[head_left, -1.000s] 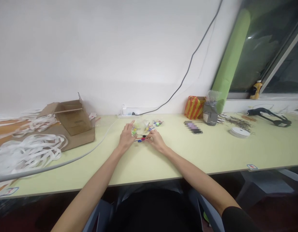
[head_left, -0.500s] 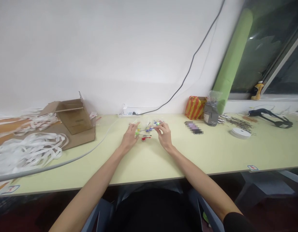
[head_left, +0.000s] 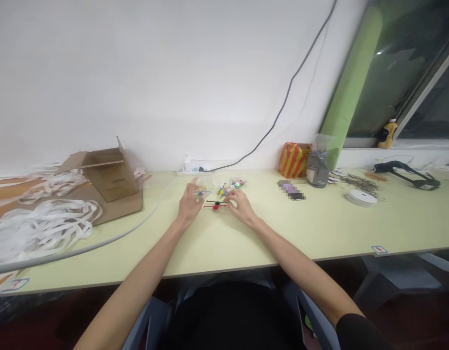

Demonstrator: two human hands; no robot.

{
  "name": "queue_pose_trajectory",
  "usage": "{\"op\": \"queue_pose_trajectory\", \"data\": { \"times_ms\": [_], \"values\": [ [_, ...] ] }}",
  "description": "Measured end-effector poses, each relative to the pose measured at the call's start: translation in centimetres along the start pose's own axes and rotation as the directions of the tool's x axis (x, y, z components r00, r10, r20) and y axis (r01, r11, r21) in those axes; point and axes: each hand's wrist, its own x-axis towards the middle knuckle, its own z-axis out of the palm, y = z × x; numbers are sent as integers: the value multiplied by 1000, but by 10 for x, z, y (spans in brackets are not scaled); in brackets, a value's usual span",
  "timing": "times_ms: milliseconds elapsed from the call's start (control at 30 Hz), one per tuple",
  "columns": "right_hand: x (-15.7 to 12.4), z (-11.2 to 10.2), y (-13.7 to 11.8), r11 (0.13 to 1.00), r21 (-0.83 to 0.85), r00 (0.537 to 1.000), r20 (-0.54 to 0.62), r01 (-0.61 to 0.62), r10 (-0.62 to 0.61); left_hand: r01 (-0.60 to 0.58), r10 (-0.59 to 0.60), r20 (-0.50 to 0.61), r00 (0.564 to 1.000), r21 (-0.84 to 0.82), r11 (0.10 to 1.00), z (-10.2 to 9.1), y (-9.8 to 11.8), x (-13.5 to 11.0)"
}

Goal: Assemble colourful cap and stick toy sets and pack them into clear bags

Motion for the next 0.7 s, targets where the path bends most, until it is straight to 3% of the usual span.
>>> {"op": "queue_pose_trajectory", "data": {
  "times_ms": [100, 233, 367, 500, 600, 700],
  "values": [
    [-2, 9, 1, 994, -101, 964, 267, 36, -8, 10, -11, 18, 1000, 42, 999, -1, 0, 1],
    [-1, 19, 2, 986, -157, 934, 356, 50, 9, 1, -4, 54, 999, 61, 998, 1, 2, -1],
    [1, 15, 8, 998, -47, 973, 230, 33, -21, 0, -9, 92, 996, 100, 995, 1, 1, -2],
    [6, -3, 10, 992, 122, 997, 63, 30, -38, 4, -25, 135, 991, 156, 988, 1, -2, -2],
    [10, -18, 9, 976, 216, 995, -94, -12, 34, 8, -38, 165, 986, 179, 984, 3, -4, -2],
    [11, -26, 10, 964, 251, 965, -222, -84, 142, 3, -38, 190, 981, 183, 983, 5, -5, -3]
  ]
}}
